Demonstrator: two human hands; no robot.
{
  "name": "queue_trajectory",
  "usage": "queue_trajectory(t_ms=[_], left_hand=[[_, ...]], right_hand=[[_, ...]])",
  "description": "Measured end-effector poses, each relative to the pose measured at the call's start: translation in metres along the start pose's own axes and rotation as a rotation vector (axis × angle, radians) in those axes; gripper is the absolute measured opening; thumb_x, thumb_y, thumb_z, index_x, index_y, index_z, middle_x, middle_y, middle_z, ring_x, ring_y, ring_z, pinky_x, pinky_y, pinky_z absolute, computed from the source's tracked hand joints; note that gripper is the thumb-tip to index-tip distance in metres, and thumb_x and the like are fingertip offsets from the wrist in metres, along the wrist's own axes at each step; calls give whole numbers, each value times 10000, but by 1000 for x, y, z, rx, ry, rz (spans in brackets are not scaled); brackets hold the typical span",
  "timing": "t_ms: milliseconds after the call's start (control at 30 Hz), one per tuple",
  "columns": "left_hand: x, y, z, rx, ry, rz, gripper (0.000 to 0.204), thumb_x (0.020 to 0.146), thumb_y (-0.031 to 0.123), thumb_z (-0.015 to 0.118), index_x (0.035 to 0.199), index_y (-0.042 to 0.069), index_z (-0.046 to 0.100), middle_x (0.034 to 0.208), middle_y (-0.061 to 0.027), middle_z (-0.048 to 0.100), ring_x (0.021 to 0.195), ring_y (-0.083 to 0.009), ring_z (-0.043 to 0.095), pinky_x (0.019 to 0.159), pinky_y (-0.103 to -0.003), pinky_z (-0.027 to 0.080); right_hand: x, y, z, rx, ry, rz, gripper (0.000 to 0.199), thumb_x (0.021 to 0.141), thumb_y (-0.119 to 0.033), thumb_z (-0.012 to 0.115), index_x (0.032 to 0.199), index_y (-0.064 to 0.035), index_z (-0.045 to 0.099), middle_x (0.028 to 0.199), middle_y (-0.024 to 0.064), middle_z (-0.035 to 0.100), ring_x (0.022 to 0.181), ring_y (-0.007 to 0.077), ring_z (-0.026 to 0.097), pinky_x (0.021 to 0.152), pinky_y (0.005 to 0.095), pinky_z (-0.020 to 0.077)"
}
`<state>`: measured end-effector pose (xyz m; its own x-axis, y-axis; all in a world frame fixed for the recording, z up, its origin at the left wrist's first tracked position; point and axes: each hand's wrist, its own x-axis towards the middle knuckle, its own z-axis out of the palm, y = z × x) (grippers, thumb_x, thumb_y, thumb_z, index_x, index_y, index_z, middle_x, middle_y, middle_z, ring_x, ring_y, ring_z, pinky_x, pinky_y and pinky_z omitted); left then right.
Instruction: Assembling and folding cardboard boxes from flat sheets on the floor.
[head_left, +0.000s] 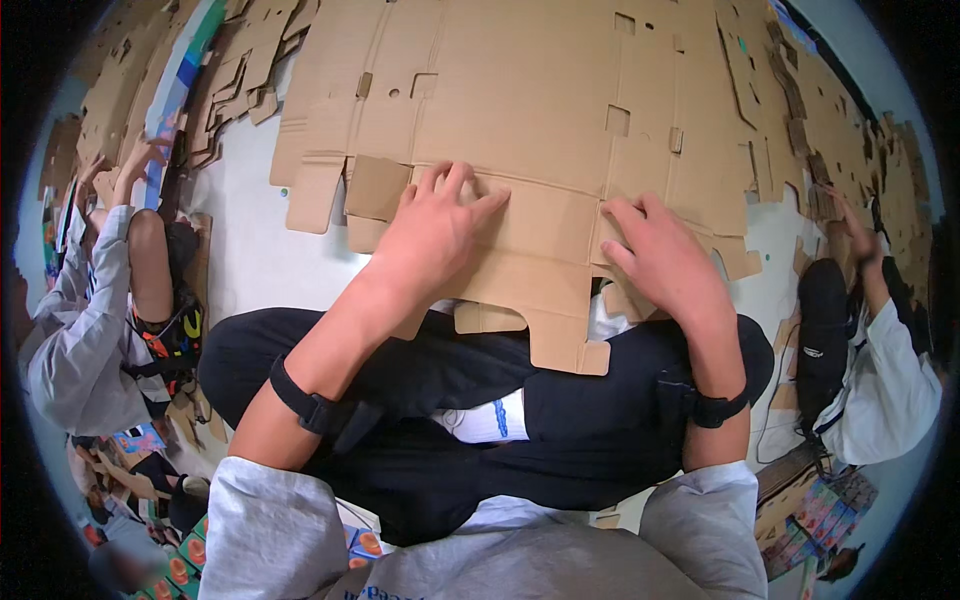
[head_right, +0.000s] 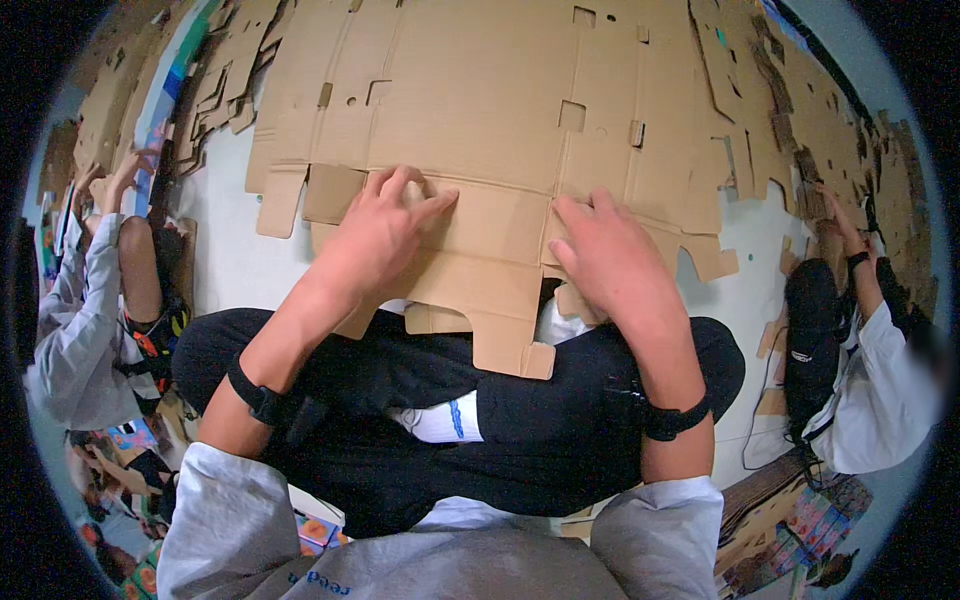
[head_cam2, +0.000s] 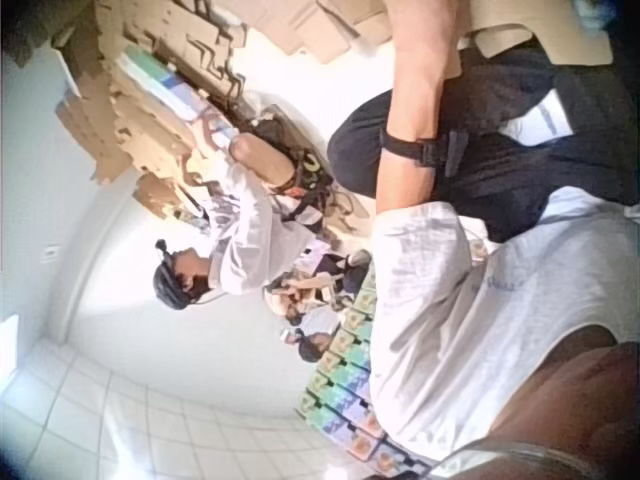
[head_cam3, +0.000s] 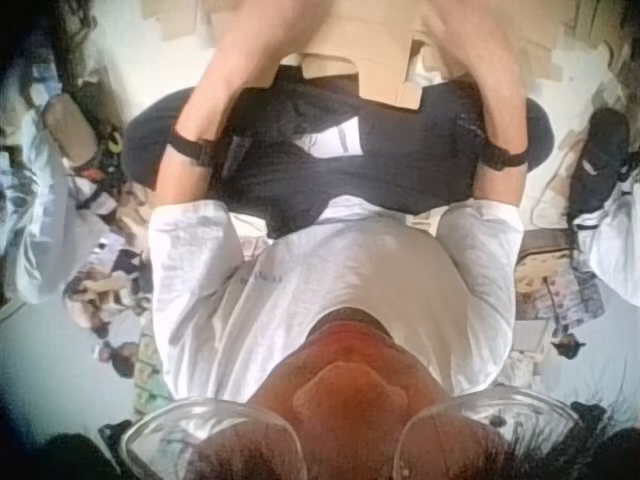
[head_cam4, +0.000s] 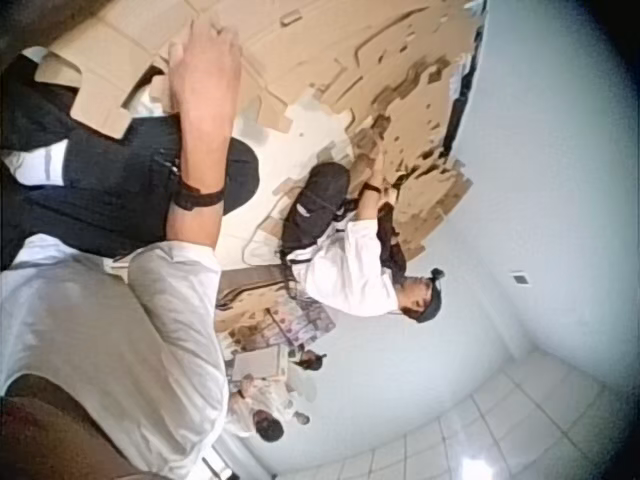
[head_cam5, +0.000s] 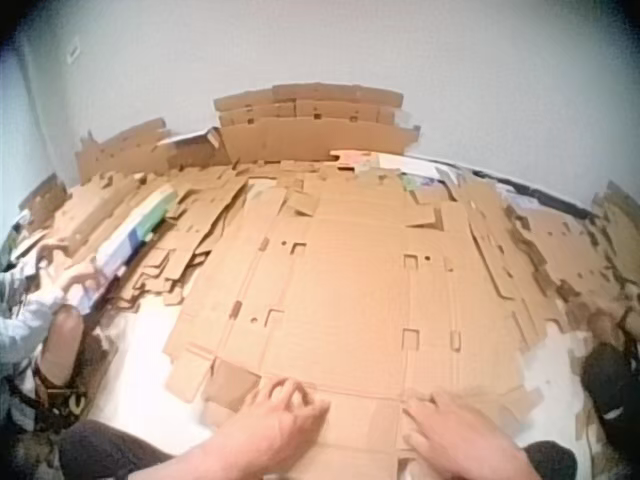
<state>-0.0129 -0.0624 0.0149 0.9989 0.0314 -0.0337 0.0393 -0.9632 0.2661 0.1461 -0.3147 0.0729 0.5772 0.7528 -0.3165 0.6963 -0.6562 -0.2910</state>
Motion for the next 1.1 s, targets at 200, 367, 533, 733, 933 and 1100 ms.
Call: queue_trajectory(t_ms=[200,367,533,733,933,1100], left_hand=[[4,-4,3,-3,-57,-58,679,820,34,700,1475,203,649,1307,-202,585,1290,-455,518,1141,-510,464],[5,-1,-2,-124,-20,-71,572,882,54,695,1439,187,675,1264,-190,605,1189,-424,556,1145,-504,460],[-5,6,-17,-104,-167,20,460,960,109,662,1416,164,681,1190,-186,648,1271,-401,570,1175,-483,450],[-27,23,-29,-54,-236,-29,447,982,146,659,1429,137,664,1232,-175,651,1383,-436,531,1155,-475,485],[-28,9,-45,-188,-275,-38,438,984,166,673,1418,107,659,1265,-193,636,1329,-419,570,1074,-474,521],[-31,-44,-83,-250,-247,-279,381,1024,208,657,1382,77,657,1213,-257,648,1128,-440,660,966,-492,538]], right_hand=[[5,-2,5,-26,-15,0,412,983,-244,679,1342,-61,595,1228,268,603,1157,475,636,1001,543,530],[7,-2,5,-93,-56,38,434,1011,-285,643,1398,-102,576,1243,220,607,1158,439,622,1012,507,515],[4,2,4,-18,-24,16,460,995,-257,675,1412,-91,572,1258,242,611,1166,467,626,1020,527,525],[5,2,5,-48,-6,24,436,987,-254,682,1389,-114,589,1234,222,625,1165,446,630,1013,520,529],[14,4,1,38,30,89,373,953,-217,717,1300,-115,628,1190,208,666,1101,432,663,979,503,539],[15,8,-4,175,121,115,278,944,-168,709,1207,-89,670,1143,196,708,1107,403,678,956,484,544]])
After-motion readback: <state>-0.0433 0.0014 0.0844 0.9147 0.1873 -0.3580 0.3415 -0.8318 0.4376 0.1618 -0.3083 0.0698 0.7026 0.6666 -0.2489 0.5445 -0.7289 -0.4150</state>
